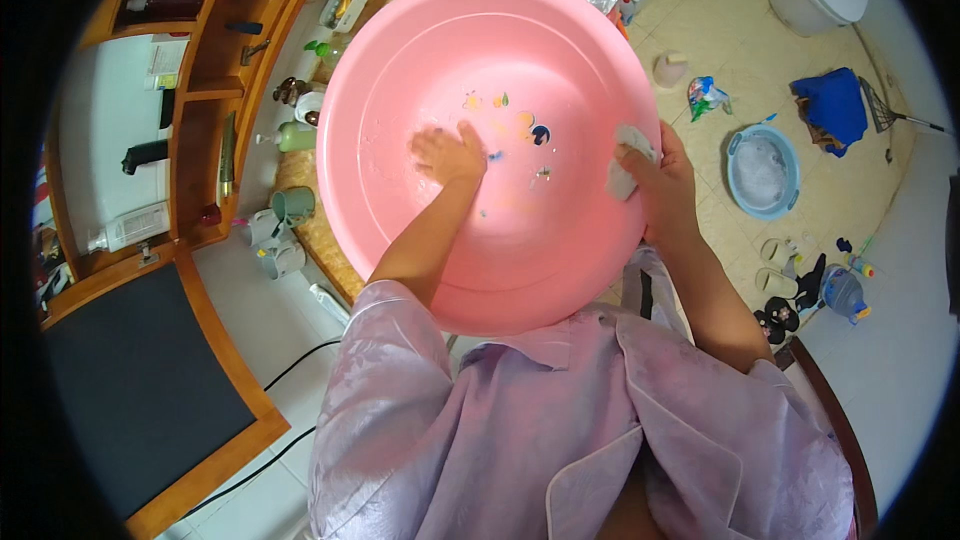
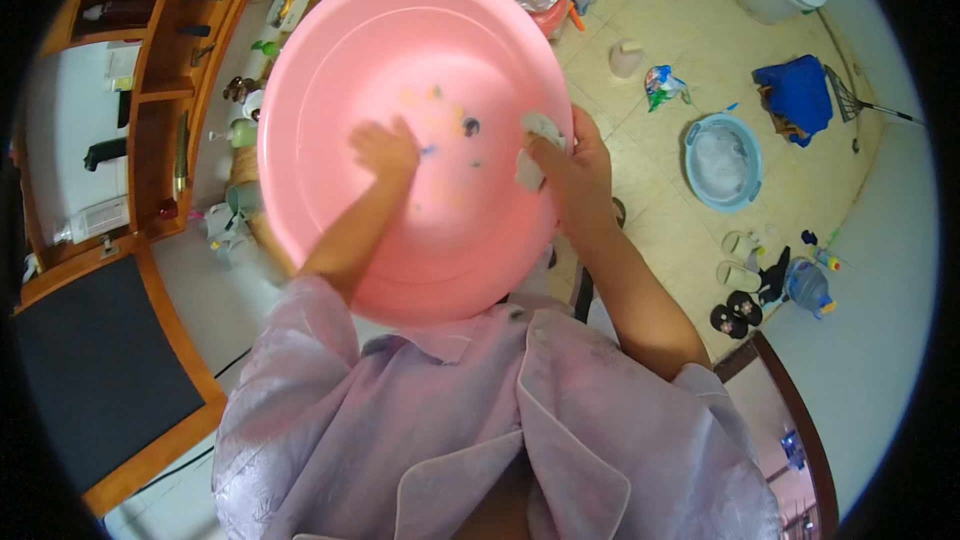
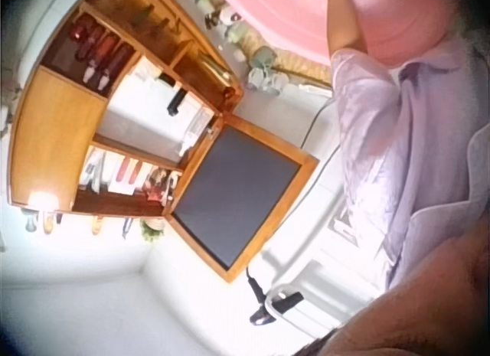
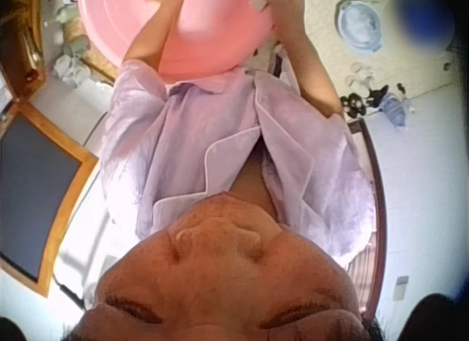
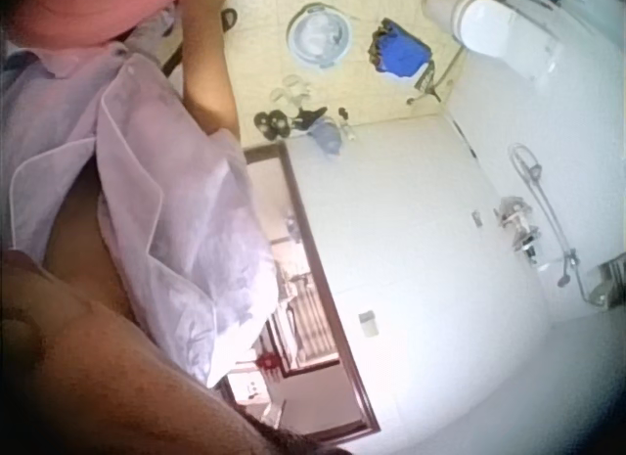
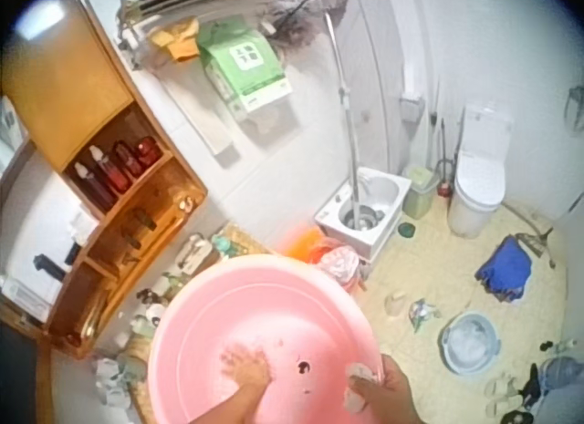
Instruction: The person sits on the floor and hand-washes a sock in a blue basin filled with soapy water, scrubbing and rinsing it. They then move to a sink, fill a pink basin with water, and rinse the sock under running water.
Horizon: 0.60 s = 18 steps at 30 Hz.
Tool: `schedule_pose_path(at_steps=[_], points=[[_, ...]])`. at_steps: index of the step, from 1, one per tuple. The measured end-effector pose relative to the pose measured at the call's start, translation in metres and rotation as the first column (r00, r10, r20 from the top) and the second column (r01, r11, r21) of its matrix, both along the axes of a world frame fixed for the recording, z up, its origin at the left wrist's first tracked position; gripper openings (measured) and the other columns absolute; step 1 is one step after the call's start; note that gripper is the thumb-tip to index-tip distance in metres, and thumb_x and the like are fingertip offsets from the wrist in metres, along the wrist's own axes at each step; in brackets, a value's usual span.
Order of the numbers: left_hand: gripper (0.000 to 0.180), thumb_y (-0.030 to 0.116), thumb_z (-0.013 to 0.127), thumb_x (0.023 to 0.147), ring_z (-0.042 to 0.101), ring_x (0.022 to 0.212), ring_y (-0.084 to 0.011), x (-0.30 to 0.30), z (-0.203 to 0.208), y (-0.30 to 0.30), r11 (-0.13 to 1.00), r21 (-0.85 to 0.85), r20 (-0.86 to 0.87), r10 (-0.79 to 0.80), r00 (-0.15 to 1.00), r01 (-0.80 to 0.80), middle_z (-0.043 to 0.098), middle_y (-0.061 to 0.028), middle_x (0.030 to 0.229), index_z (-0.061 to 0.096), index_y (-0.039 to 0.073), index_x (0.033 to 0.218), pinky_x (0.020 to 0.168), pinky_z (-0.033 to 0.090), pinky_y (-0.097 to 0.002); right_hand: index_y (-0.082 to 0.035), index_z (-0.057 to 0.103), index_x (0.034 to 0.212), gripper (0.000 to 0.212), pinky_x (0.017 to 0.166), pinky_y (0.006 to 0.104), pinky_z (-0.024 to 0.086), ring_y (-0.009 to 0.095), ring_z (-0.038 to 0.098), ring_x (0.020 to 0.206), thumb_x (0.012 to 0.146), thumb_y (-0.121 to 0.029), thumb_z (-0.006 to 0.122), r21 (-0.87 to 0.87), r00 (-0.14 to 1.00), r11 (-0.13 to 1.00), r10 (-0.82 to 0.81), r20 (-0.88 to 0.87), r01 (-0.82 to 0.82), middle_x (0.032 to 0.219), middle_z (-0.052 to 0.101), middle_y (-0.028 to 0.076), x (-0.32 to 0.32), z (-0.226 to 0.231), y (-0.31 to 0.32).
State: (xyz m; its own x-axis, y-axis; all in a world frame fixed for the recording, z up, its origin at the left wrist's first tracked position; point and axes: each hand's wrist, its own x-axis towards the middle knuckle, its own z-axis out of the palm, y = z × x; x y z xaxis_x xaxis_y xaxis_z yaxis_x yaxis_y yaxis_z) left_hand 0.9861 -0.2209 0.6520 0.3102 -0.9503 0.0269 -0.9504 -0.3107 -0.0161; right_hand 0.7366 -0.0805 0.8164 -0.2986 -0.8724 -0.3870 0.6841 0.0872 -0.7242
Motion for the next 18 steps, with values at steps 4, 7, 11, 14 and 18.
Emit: schedule_pose_path(at_steps=[4, 7, 11, 14, 18], points=[[0.058, 0.039, 0.039, 0.087, 0.024, 0.129, -0.037, -0.078, 0.031, -0.01, 0.82, -0.016, 0.063, -0.57, 0.819, 0.572, 0.029, -0.0211, 0.139, 0.037, -0.001, 0.129, 0.097, 0.027, -0.054, 0.002, 0.051, 0.103, 0.029, 0.059, 0.0263, 0.048, 0.013, 0.057, 0.067, 0.076, -0.004, 0.061, 0.157, 0.995, 0.986, 0.064, -0.074, -0.052, 0.084, 0.058, 0.008, 0.005, 0.001, 0.002], [0.054, 0.034, 0.041, 0.087, 0.023, 0.129, -0.0386, -0.108, 0.005, 0.033, 0.426, -0.14, -0.228, -0.892, 0.39, 0.894, 0.029, -0.0197, 0.139, 0.039, 0.001, 0.129, 0.098, 0.025, -0.0568, 0.001, 0.053, 0.099, 0.027, 0.054, 0.0275, 0.048, 0.014, 0.057, 0.062, 0.073, -0.004, 0.061, 0.174, 0.998, 0.983, 0.061, -0.018, -0.057, 0.079, 0.059, 0.008, 0.002, 0.007, 0.001], [0.056, 0.035, 0.048, 0.084, 0.015, 0.133, -0.0393, -0.036, 0.056, 0.088, -0.093, 0.193, -0.357, -0.934, -0.018, 0.977, 0.025, -0.0162, 0.142, 0.037, 0.007, 0.132, 0.099, 0.019, -0.0613, 0.0, 0.057, 0.095, 0.021, 0.051, 0.0289, 0.05, 0.016, 0.058, 0.059, 0.074, 0.002, 0.056, 0.158, 0.995, 0.987, -0.002, 0.098, -0.013, 0.076, 0.061, 0.009, -0.008, 0.007, 0.009], [0.076, 0.051, 0.05, 0.081, 0.008, 0.135, -0.0385, 0.03, 0.081, 0.069, 0.154, 0.506, -0.294, -0.894, 0.337, 0.849, 0.016, -0.0185, 0.146, 0.025, 0.01, 0.139, 0.103, 0.009, -0.0591, 0.002, 0.056, 0.102, 0.029, 0.058, 0.0303, 0.052, 0.018, 0.061, 0.068, 0.073, 0.005, 0.056, 0.183, 0.997, 0.983, -0.021, 0.072, 0.008, 0.087, 0.061, 0.011, -0.013, 0.028, 0.014], [0.071, 0.051, 0.04, 0.084, 0.011, 0.136, -0.0301, 0.102, 0.096, 0.008, 0.182, 0.796, -0.124, -0.884, 0.451, 0.577, 0.018, -0.015, 0.146, 0.028, 0.005, 0.137, 0.105, 0.002, -0.0586, 0.004, 0.052, 0.101, 0.032, 0.061, 0.0333, 0.052, 0.019, 0.06, 0.071, 0.07, 0.002, 0.058, 0.128, 0.992, 0.992, 0.006, 0.127, -0.022, 0.089, 0.059, 0.012, -0.029, 0.054, 0.023]])
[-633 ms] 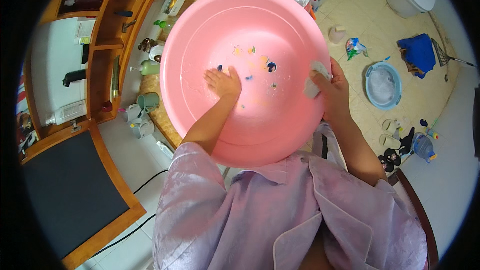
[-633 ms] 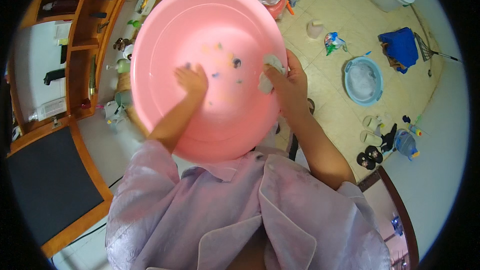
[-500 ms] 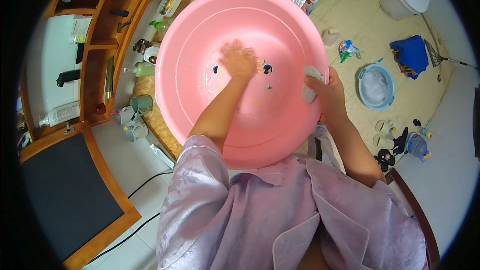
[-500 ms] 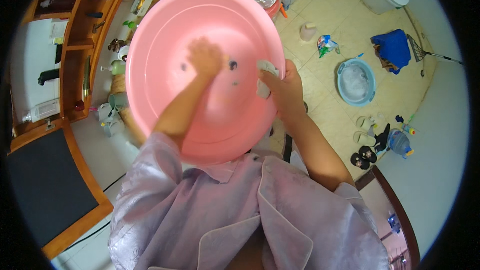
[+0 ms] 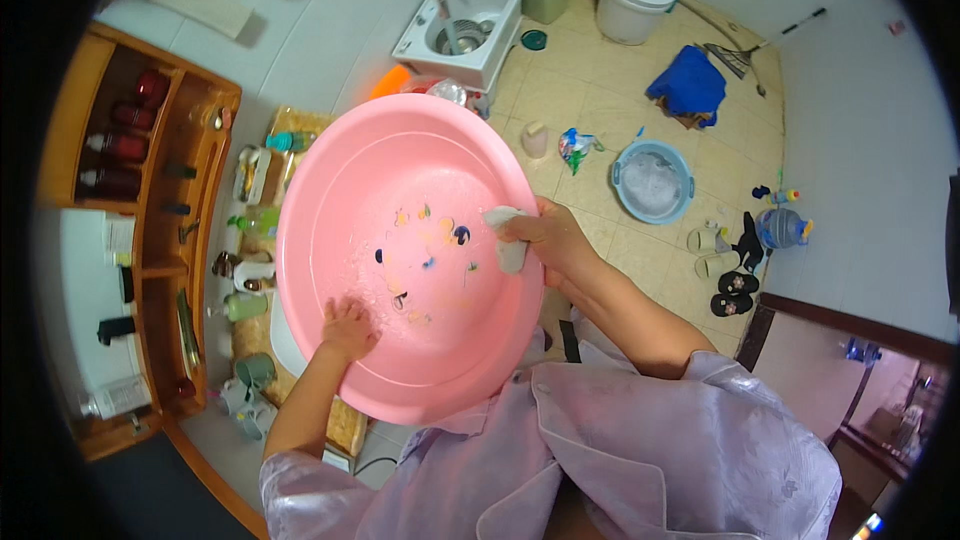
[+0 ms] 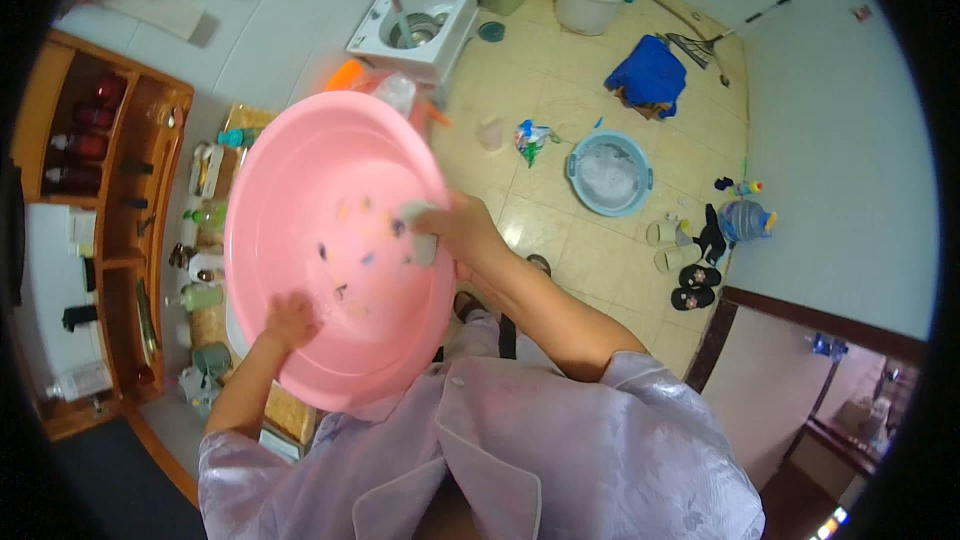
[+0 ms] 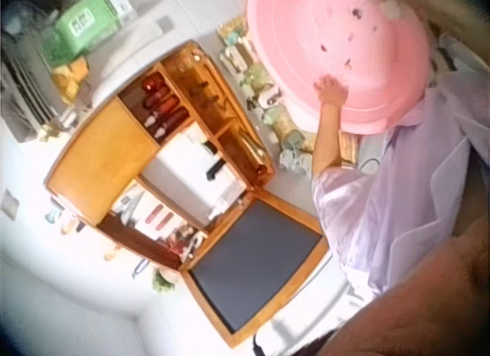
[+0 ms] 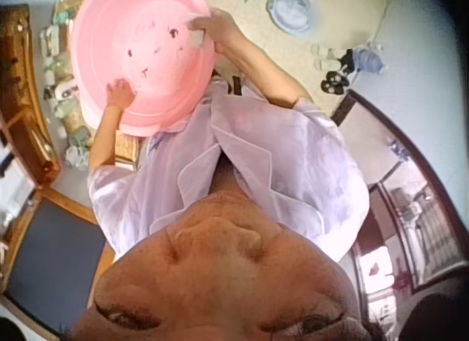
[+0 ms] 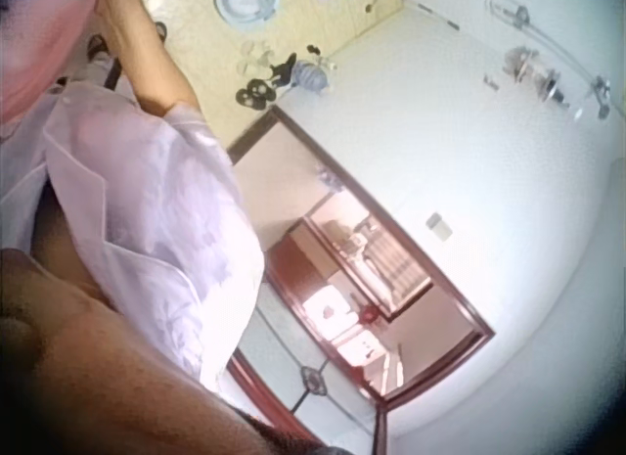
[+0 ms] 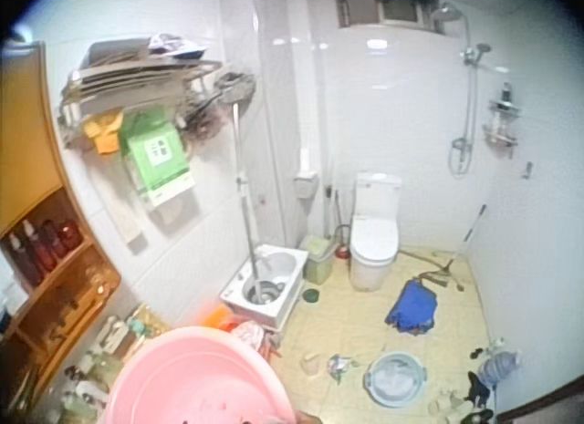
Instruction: The person sits on the floor and hand-washes a sock in a blue basin filled with soapy water, scrubbing and rinsing it. They then move to a sink, fill a pink basin with water, and rinse the sock under running water.
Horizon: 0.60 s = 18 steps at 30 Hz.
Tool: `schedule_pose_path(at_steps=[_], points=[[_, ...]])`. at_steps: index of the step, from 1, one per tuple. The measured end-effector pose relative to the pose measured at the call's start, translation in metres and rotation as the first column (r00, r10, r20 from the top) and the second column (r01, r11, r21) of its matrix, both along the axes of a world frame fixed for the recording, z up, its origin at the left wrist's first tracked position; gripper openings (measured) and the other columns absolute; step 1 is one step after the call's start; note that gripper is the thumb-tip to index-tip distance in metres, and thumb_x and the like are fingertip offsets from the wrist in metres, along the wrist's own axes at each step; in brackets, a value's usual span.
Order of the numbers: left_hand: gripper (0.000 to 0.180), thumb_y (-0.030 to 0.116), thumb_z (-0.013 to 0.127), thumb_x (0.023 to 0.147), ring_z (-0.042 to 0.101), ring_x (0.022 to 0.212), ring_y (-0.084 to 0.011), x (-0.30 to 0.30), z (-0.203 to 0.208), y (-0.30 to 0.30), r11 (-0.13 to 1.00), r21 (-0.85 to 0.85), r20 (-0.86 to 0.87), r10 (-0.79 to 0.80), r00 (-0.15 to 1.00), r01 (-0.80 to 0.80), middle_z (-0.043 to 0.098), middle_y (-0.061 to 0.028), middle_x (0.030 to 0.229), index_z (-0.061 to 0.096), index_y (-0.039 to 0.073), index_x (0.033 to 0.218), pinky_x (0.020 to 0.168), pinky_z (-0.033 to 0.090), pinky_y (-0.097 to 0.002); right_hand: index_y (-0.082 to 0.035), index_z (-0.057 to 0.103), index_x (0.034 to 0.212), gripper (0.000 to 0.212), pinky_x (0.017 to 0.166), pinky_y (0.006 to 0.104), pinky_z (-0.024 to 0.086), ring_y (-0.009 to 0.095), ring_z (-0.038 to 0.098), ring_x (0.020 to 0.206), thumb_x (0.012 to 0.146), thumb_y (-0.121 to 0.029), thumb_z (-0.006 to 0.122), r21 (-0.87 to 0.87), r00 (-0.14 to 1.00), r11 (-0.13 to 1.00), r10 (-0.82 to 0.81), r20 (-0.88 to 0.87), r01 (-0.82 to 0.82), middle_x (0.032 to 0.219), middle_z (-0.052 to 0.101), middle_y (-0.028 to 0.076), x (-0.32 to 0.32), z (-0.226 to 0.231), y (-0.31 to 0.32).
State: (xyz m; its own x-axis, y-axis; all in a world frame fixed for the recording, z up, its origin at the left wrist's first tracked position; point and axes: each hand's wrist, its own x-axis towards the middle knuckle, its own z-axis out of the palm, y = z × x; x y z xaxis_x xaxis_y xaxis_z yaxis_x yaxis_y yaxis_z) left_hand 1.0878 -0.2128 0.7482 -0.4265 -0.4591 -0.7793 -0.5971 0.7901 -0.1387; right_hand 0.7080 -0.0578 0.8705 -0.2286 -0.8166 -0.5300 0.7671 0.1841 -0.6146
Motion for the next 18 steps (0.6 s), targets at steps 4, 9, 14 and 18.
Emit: schedule_pose_path(at_steps=[4, 9, 14, 18], points=[[0.066, 0.047, 0.044, 0.083, 0.01, 0.136, -0.0309, -0.064, 0.105, 0.004, 0.999, -0.044, 0.22, -0.019, 0.975, 0.029, 0.019, -0.0163, 0.145, 0.035, 0.007, 0.135, 0.105, 0.0, -0.0585, 0.004, 0.052, 0.101, 0.034, 0.062, 0.0341, 0.052, 0.02, 0.061, 0.075, 0.068, 0.0, 0.057, -0.013, 0.998, 0.998, -0.068, 0.014, 0.068, 0.09, 0.059, 0.013, -0.01, 0.01, 0.011], [0.074, 0.028, 0.06, 0.076, 0.015, 0.132, -0.0411, -0.081, 0.127, -0.006, 0.778, -0.586, -0.084, 0.218, 0.972, -0.225, 0.02, -0.023, 0.142, 0.025, 0.017, 0.14, 0.1, 0.02, -0.0594, 0.004, 0.055, 0.101, 0.033, 0.061, 0.0352, 0.053, 0.021, 0.061, 0.071, 0.068, 0.002, 0.057, -0.005, 0.982, 0.982, -0.19, 0.01, 0.19, 0.089, 0.06, 0.011, -0.009, 0.003, 0.029], [0.081, 0.014, 0.061, 0.073, 0.044, 0.112, -0.043, -0.069, 0.125, -0.039, 0.787, -0.246, -0.577, 0.35, 0.738, -0.565, 0.028, -0.0263, 0.136, 0.018, 0.018, 0.141, 0.088, 0.042, -0.0449, 0.004, 0.056, 0.097, 0.029, 0.059, 0.0358, 0.053, 0.022, 0.062, 0.069, 0.067, 0.002, 0.057, -0.092, 0.973, 0.968, -0.232, 0.018, 0.232, 0.083, 0.062, 0.012, -0.018, 0.001, 0.049], [0.061, 0.013, 0.058, 0.076, 0.058, 0.095, -0.0345, -0.087, 0.121, -0.087, 0.812, 0.023, -0.808, 0.359, 0.467, -0.584, 0.05, -0.0256, 0.118, 0.037, 0.007, 0.133, 0.082, 0.046, -0.0367, 0.003, 0.057, 0.093, 0.028, 0.055, 0.0345, 0.052, 0.021, 0.061, 0.06, 0.065, 0.001, 0.057, -0.114, 0.95, 0.943, -0.31, 0.033, 0.312, 0.076, 0.06, 0.01, -0.034, -0.001, 0.063]])
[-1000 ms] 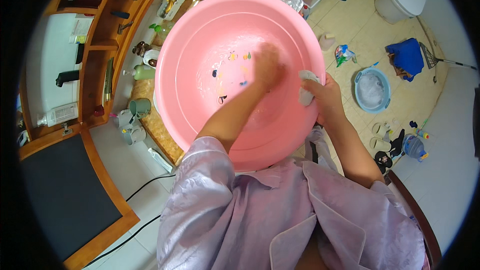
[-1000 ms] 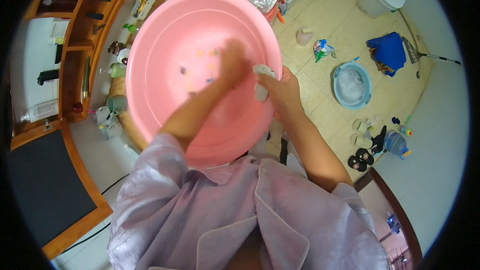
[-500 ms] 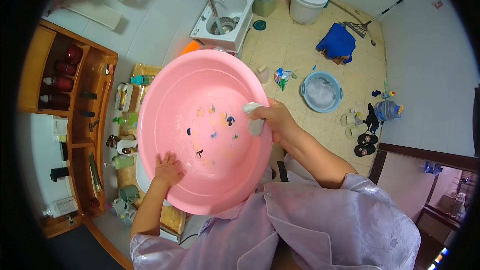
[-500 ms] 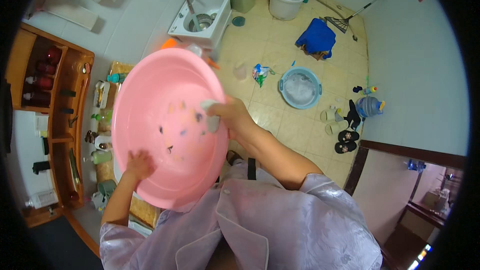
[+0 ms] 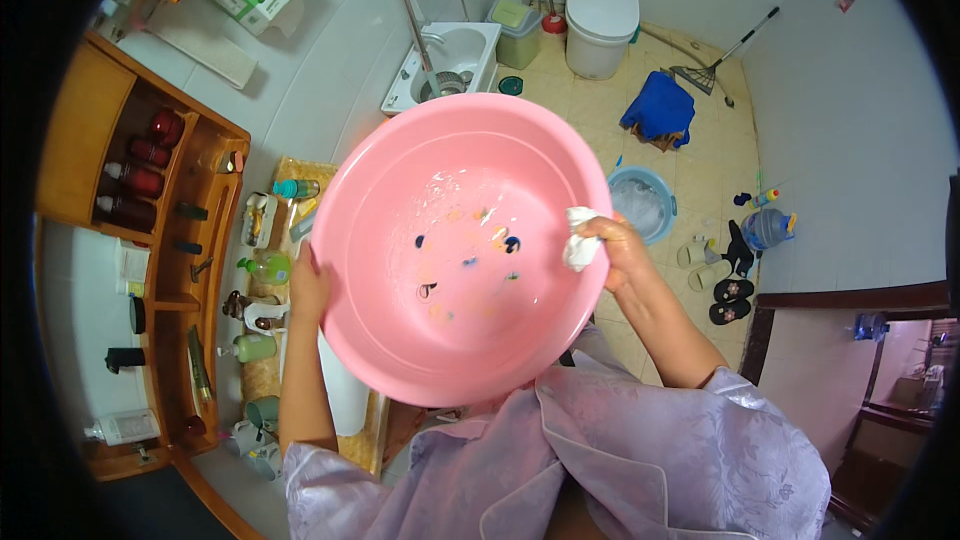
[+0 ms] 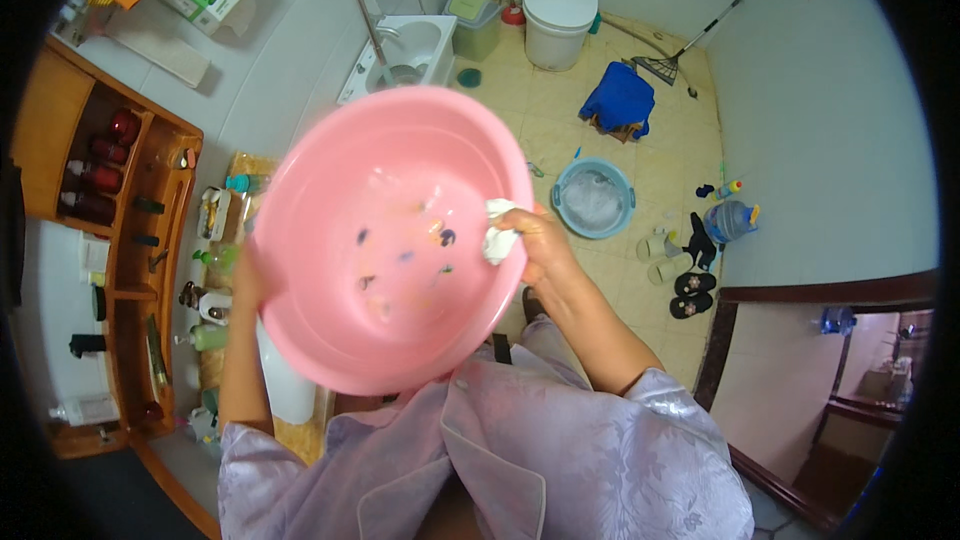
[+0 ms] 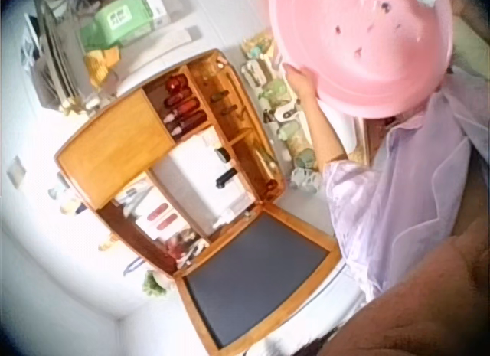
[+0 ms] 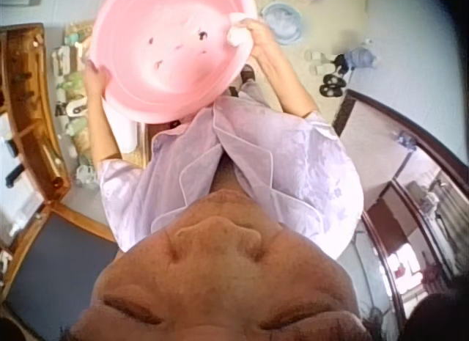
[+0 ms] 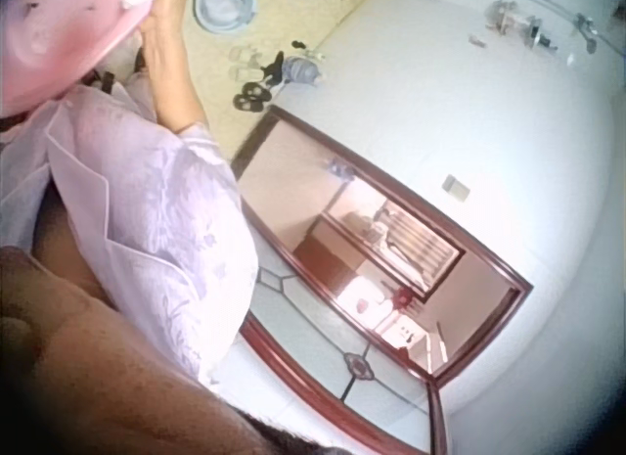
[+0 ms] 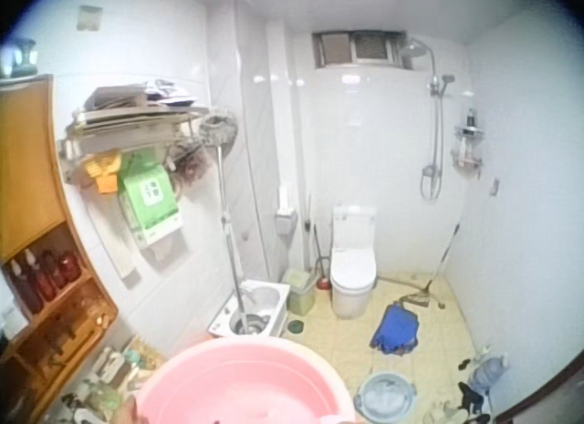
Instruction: The person sits on the floor and hand-washes a sock in a blue basin filled with soapy water, scrubbing and rinsing it. They then move to a sink, fill a pink basin with water, and rinse the sock under running water.
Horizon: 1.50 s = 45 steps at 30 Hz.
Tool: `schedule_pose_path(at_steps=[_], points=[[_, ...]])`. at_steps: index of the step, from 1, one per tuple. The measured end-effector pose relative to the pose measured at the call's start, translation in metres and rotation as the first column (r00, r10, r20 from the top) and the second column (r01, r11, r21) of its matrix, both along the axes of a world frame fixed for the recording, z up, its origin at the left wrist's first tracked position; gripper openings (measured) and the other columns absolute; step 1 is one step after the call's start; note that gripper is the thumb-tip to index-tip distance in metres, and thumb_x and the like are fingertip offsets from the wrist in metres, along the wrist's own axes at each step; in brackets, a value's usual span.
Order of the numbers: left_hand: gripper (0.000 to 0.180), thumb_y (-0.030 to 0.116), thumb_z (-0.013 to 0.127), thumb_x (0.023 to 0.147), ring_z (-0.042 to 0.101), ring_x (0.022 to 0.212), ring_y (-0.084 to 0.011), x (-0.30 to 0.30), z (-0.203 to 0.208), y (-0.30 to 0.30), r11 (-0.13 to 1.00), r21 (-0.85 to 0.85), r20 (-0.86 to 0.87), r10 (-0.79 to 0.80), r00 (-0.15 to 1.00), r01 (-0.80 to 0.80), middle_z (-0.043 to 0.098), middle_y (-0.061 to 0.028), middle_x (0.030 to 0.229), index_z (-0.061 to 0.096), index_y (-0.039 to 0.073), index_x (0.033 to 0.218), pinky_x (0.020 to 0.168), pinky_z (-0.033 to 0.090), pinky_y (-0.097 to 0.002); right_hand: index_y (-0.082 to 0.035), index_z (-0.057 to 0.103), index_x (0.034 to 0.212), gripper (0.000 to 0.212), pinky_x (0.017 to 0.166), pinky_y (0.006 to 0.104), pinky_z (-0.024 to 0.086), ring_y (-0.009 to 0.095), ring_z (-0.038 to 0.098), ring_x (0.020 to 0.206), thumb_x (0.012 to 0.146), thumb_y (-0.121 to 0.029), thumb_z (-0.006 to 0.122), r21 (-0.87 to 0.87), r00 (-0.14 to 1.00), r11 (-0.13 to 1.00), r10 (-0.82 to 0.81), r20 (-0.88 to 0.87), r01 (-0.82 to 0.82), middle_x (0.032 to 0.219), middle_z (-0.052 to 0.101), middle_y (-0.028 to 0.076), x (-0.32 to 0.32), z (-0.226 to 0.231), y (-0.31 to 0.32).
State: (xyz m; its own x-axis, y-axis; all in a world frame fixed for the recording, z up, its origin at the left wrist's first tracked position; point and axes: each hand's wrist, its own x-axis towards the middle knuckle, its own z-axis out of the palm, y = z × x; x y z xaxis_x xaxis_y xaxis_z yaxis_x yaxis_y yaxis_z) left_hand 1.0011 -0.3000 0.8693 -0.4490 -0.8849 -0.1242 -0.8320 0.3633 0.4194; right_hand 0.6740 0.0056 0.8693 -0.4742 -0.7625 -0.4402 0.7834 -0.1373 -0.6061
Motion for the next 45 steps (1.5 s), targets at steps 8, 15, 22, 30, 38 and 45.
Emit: schedule_pose_path(at_steps=[8, 15, 22, 30, 38, 45], points=[[0.043, 0.03, 0.054, 0.083, 0.059, 0.094, -0.032, -0.085, -0.047, -0.039, 0.994, -0.04, -0.408, 0.077, 0.91, -0.103, 0.061, -0.0216, 0.103, 0.056, -0.003, 0.112, 0.084, 0.045, -0.0356, 0.0, 0.053, 0.104, 0.038, 0.061, 0.04, 0.054, 0.025, 0.06, 0.066, 0.067, -0.002, 0.056, 0.091, 0.947, 0.944, -0.309, -0.089, 0.316, 0.086, 0.059, 0.012, -0.081, 0.012, 0.014], [0.076, 0.044, 0.061, 0.074, 0.038, 0.118, -0.0414, -0.146, -0.154, -0.017, 0.981, 0.141, -0.027, 0.138, 0.99, -0.133, 0.043, -0.0285, 0.123, 0.039, -0.01, 0.123, 0.098, 0.031, -0.0464, 0.003, 0.052, 0.097, 0.026, 0.051, 0.0369, 0.051, 0.024, 0.057, 0.06, 0.071, 0.002, 0.052, 0.096, 0.869, 0.945, -0.244, -0.429, 0.313, 0.075, 0.056, 0.011, -0.184, 0.009, -0.073], [0.093, 0.052, 0.064, 0.068, 0.016, 0.13, -0.0446, -0.189, -0.204, -0.015, 0.973, -0.019, 0.193, 0.228, 0.954, -0.229, 0.021, -0.0323, 0.136, 0.032, -0.013, 0.127, 0.105, 0.015, -0.0536, 0.0, 0.053, 0.093, 0.021, 0.049, 0.0349, 0.05, 0.023, 0.055, 0.054, 0.072, -0.001, 0.053, 0.187, 0.907, 0.955, -0.143, -0.395, 0.232, 0.069, 0.054, 0.009, -0.329, -0.032, -0.201], [0.096, 0.051, 0.067, 0.062, 0.017, 0.132, -0.0388, -0.188, -0.213, -0.017, 0.958, -0.109, 0.067, 0.272, 0.96, -0.264, 0.023, -0.0277, 0.139, 0.034, -0.013, 0.126, 0.106, 0.016, -0.0514, 0.004, 0.053, 0.087, 0.017, 0.045, 0.0324, 0.048, 0.023, 0.057, 0.055, 0.072, -0.002, 0.056, 0.217, 0.716, 0.958, 0.016, -0.698, 0.19, 0.068, 0.057, 0.014, -0.414, -0.065, -0.422], [0.094, 0.046, 0.07, 0.059, 0.023, 0.13, -0.0403, -0.191, -0.202, -0.023, 0.95, -0.164, -0.022, 0.267, 0.964, -0.267, 0.028, -0.0281, 0.136, 0.036, -0.013, 0.123, 0.105, 0.019, -0.0507, -0.002, 0.055, 0.066, 0.031, 0.057, 0.0369, 0.046, 0.025, 0.06, 0.056, 0.067, -0.032, 0.062, 0.447, -0.156, 0.799, 0.542, -0.826, 0.402, 0.058, 0.058, 0.015, -0.423, -0.108, -0.608], [0.097, 0.05, 0.07, 0.058, 0.022, 0.131, -0.0399, -0.191, -0.192, -0.027, 0.954, -0.047, 0.03, 0.297, 0.954, -0.296, 0.027, -0.0281, 0.137, 0.035, -0.012, 0.124, 0.105, 0.018, -0.0506, -0.004, 0.06, 0.075, 0.028, 0.07, 0.0439, 0.049, 0.037, 0.062, 0.076, 0.076, -0.031, 0.053, 0.405, -0.455, 0.775, 0.62, -0.639, 0.486, 0.079, 0.064, 0.019, -0.381, -0.12, -0.671]])
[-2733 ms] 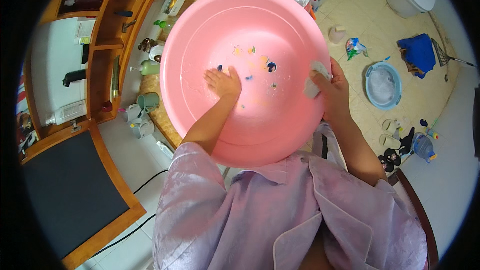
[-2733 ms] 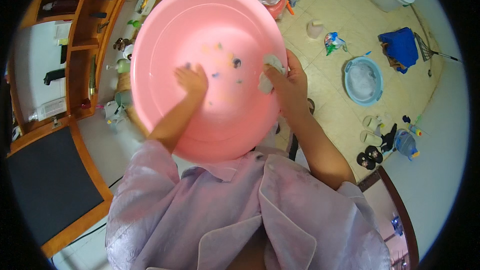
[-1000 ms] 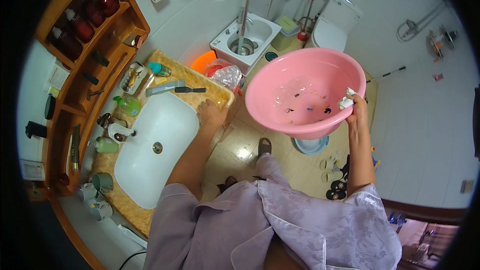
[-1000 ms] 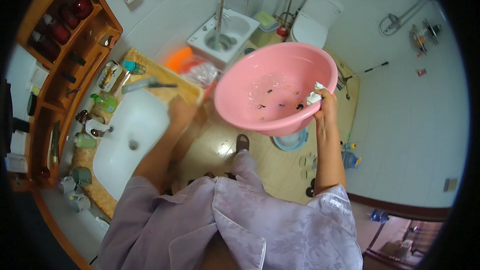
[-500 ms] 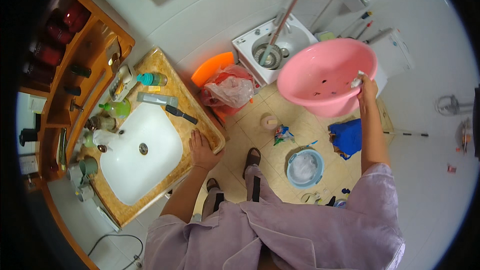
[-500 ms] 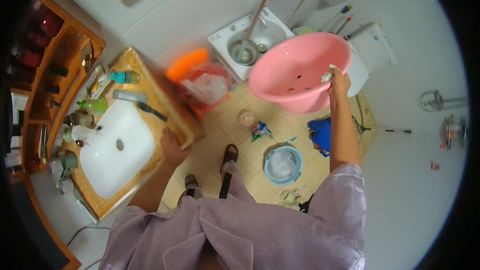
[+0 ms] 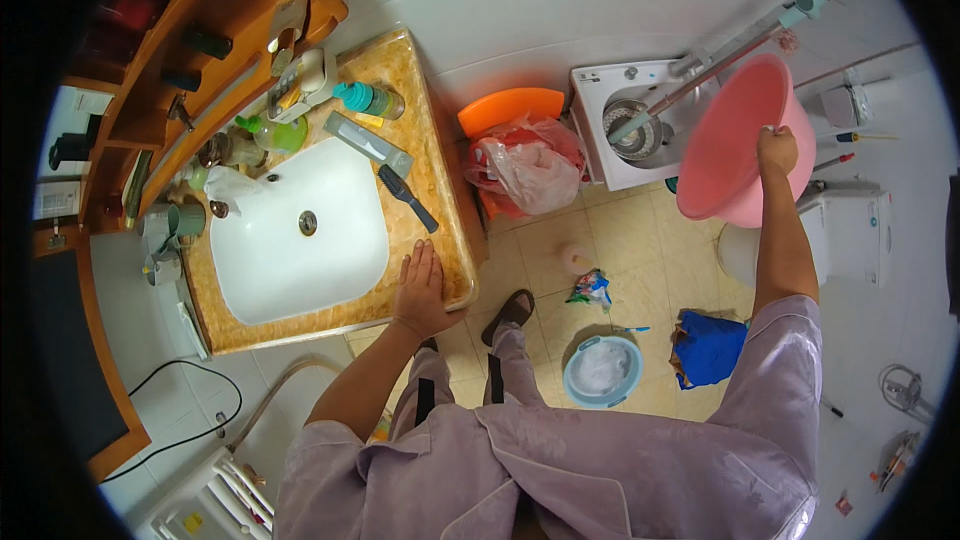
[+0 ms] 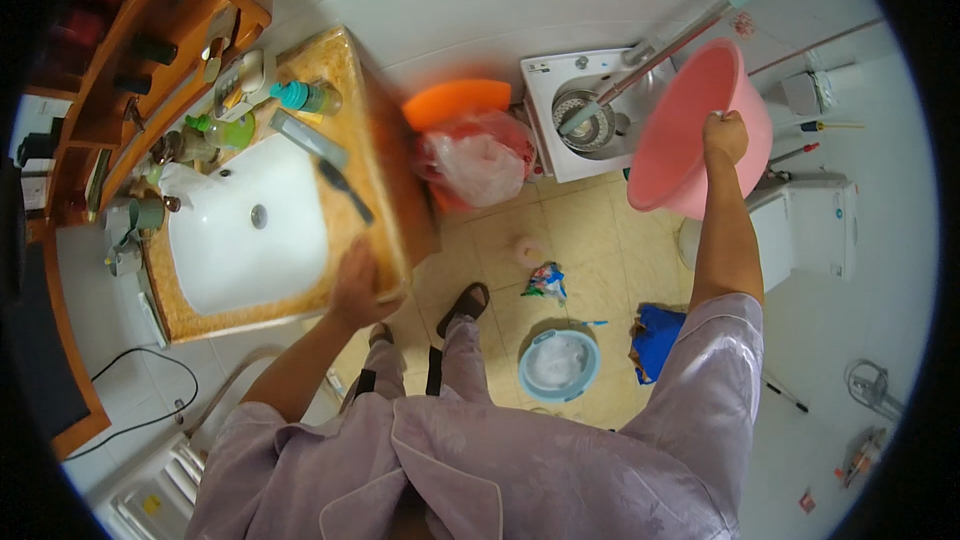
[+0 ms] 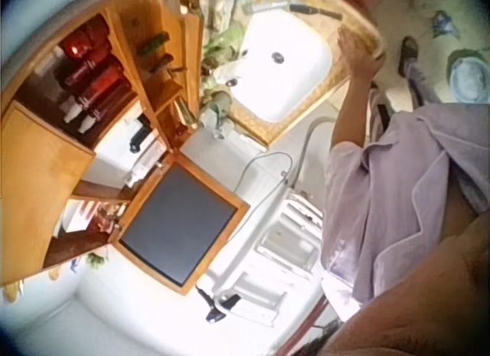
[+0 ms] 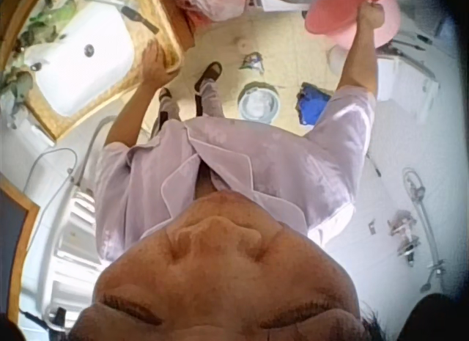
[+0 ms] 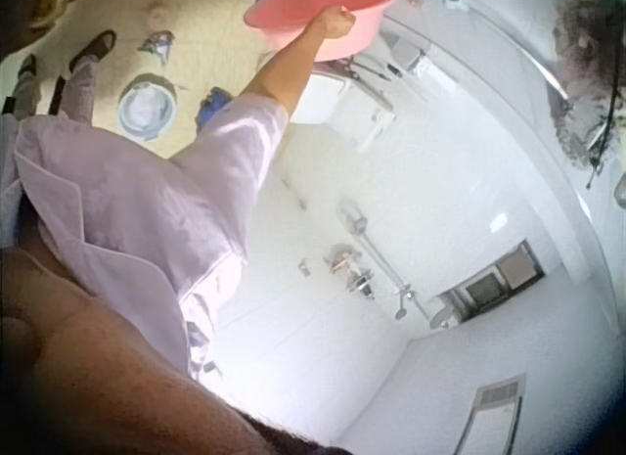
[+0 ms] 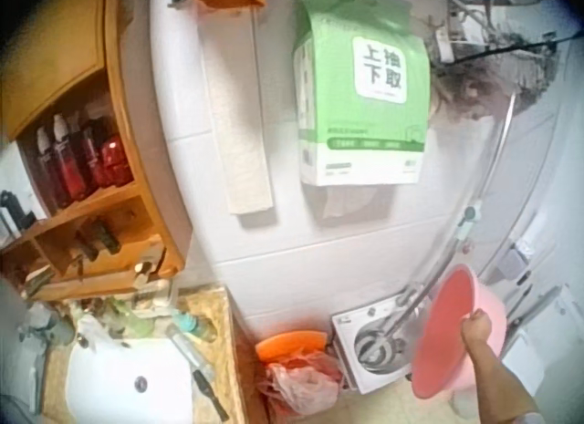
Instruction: The person sits on the floor and hand-washes a sock in a blue basin filled with soapy water, scrubbing and rinsing it. They then move to a sink, fill a pink basin with water, and rinse the sock under running water.
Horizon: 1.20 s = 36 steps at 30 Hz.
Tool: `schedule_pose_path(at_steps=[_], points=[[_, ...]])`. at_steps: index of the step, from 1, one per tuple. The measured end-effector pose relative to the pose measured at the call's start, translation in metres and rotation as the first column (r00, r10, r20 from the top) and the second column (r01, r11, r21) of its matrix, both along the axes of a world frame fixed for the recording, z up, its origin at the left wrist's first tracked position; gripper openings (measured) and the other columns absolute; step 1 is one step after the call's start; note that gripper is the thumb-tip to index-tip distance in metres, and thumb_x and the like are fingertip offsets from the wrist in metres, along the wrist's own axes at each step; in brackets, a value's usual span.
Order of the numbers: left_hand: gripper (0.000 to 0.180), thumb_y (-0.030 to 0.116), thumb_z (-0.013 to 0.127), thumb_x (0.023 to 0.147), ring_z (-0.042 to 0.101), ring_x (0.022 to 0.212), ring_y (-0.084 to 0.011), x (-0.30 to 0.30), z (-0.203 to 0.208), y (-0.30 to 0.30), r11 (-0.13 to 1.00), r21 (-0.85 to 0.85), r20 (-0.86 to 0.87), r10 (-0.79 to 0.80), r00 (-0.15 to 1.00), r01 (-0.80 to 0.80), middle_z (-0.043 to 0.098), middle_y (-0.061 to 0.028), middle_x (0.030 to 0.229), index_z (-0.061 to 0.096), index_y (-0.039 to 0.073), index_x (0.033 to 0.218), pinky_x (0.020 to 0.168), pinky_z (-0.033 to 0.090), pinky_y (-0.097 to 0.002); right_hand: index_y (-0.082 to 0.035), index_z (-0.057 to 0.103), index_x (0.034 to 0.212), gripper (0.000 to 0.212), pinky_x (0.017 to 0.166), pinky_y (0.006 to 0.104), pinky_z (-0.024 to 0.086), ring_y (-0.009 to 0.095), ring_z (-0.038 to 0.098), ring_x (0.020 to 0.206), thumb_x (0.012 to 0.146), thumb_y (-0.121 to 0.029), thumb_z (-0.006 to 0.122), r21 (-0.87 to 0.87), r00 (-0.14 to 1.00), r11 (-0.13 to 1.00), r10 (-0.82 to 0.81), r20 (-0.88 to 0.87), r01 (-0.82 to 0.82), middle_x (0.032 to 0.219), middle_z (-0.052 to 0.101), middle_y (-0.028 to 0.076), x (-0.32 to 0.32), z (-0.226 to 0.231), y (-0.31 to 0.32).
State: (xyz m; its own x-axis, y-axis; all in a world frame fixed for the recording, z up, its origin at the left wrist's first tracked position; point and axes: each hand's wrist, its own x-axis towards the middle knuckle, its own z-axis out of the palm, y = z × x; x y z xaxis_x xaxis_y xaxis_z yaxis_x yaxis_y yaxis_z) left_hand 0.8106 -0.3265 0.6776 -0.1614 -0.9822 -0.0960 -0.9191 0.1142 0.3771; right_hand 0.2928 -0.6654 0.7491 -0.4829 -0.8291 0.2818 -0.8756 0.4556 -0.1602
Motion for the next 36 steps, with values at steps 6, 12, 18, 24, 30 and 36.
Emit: schedule_pose_path(at_steps=[6, 12, 18, 24, 30, 36], points=[[0.098, 0.053, 0.068, 0.058, 0.019, 0.133, -0.038, 0.0, -0.005, 0.0, 1.0, 0.031, 0.023, -0.006, 1.0, 0.006, 0.024, -0.0267, 0.139, 0.036, -0.011, 0.125, 0.106, 0.017, -0.0493, -0.006, 0.06, 0.081, 0.026, 0.072, 0.0443, 0.049, 0.037, 0.062, 0.079, 0.077, -0.031, 0.053, 0.026, 1.0, 1.0, -0.003, 0.004, 0.003, 0.083, 0.064, 0.018, 0.023, -0.003, -0.018], [0.103, 0.053, 0.07, 0.058, 0.02, 0.132, -0.0384, -0.002, -0.008, 0.003, 1.0, 0.023, 0.018, 0.008, 1.0, -0.009, 0.024, -0.0265, 0.139, 0.029, -0.01, 0.129, 0.106, 0.018, -0.0488, -0.01, 0.062, 0.091, 0.027, 0.075, 0.0445, 0.048, 0.037, 0.061, 0.086, 0.076, -0.03, 0.052, 0.025, 0.997, 0.997, 0.078, -0.023, -0.077, 0.088, 0.064, 0.016, 0.015, -0.004, -0.01], [0.098, 0.044, 0.075, 0.055, 0.027, 0.126, -0.0443, 0.004, 0.003, 0.004, 0.995, -0.1, -0.018, -0.021, 1.0, 0.019, 0.031, -0.032, 0.131, 0.035, -0.014, 0.122, 0.104, 0.022, -0.051, -0.009, 0.064, 0.095, 0.036, 0.07, 0.0454, 0.047, 0.036, 0.061, 0.082, 0.079, -0.038, 0.049, 0.022, 0.976, 0.981, 0.195, -0.1, -0.194, 0.09, 0.063, 0.019, -0.031, -0.024, 0.045], [0.089, 0.05, 0.066, 0.066, 0.026, 0.128, -0.0406, 0.009, 0.018, 0.008, 0.999, -0.044, -0.031, 0.004, 1.0, -0.006, 0.03, -0.0288, 0.134, 0.038, -0.014, 0.122, 0.106, 0.019, -0.0499, 0.002, 0.06, 0.088, 0.034, 0.064, 0.0332, 0.049, 0.02, 0.06, 0.072, 0.075, -0.028, 0.066, -0.303, 0.774, 0.919, -0.003, 0.633, 0.251, 0.08, 0.062, 0.011, -0.034, 0.039, 0.186], [0.051, 0.034, 0.049, 0.086, 0.036, 0.125, -0.0326, 0.04, -0.055, 0.029, 0.889, -0.03, -0.702, 0.307, 0.643, -0.457, 0.044, -0.0192, 0.128, 0.044, -0.002, 0.121, 0.104, 0.027, -0.0429, 0.002, 0.053, 0.107, 0.038, 0.061, 0.0305, 0.049, 0.017, 0.059, 0.076, 0.072, -0.01, 0.061, -0.252, 0.073, 0.921, 0.241, 0.968, 0.298, 0.092, 0.059, 0.007, 0.022, 0.132, 0.339], [0.035, 0.03, 0.034, 0.095, 0.049, 0.066, -0.0157, 0.248, 0.08, -0.004, 0.674, 0.445, -0.872, 0.176, -0.456, -0.59, 0.051, -0.0041, 0.068, 0.052, 0.004, 0.08, 0.066, 0.043, -0.0288, 0.001, 0.052, 0.11, 0.038, 0.06, 0.0301, 0.051, 0.019, 0.06, 0.071, 0.072, -0.007, 0.058, -0.268, -0.131, 0.908, 0.323, 0.937, 0.322, 0.087, 0.06, 0.009, 0.17, 0.187, 0.446]])
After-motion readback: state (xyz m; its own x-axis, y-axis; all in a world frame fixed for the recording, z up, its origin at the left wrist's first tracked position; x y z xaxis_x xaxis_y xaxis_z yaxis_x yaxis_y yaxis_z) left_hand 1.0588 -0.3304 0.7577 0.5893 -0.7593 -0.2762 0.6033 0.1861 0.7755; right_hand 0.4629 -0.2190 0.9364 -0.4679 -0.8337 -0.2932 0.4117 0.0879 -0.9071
